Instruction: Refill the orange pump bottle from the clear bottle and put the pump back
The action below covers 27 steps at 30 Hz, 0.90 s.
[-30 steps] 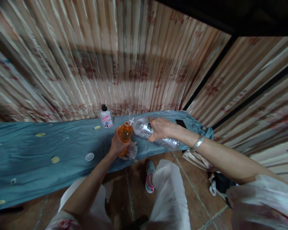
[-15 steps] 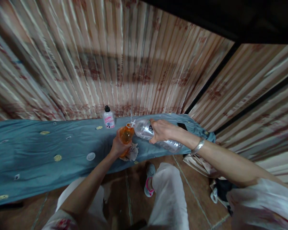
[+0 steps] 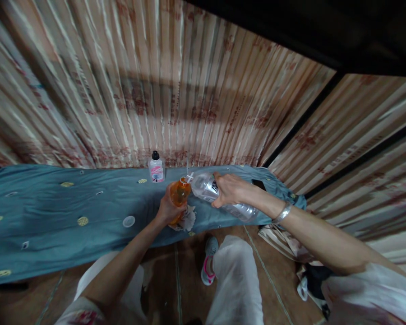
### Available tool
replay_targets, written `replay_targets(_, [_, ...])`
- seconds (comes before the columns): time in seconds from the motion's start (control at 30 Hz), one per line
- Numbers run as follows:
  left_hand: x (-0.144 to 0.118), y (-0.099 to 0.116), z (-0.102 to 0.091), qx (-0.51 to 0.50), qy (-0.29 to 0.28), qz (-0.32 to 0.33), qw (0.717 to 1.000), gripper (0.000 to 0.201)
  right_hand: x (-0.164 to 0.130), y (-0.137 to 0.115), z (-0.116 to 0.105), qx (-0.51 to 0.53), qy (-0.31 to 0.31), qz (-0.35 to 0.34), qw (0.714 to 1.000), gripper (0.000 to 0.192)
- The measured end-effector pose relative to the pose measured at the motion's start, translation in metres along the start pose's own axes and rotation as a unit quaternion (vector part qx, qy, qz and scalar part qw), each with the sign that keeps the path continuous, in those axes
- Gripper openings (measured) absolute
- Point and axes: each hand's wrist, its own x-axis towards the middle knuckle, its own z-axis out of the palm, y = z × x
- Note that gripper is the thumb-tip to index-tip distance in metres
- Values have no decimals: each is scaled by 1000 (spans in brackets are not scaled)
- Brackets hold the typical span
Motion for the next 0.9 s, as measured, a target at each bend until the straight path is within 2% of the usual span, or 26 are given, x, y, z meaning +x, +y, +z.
replay_targets(0.43, [-1, 3, -3, 9, -7, -21, 1000, 84, 1, -2, 3, -16, 2, 13, 1000, 81])
replay_targets(0.9, [-1, 1, -1, 4, 1, -22, 1000, 83, 2, -4, 2, 0, -11, 18, 1000, 74])
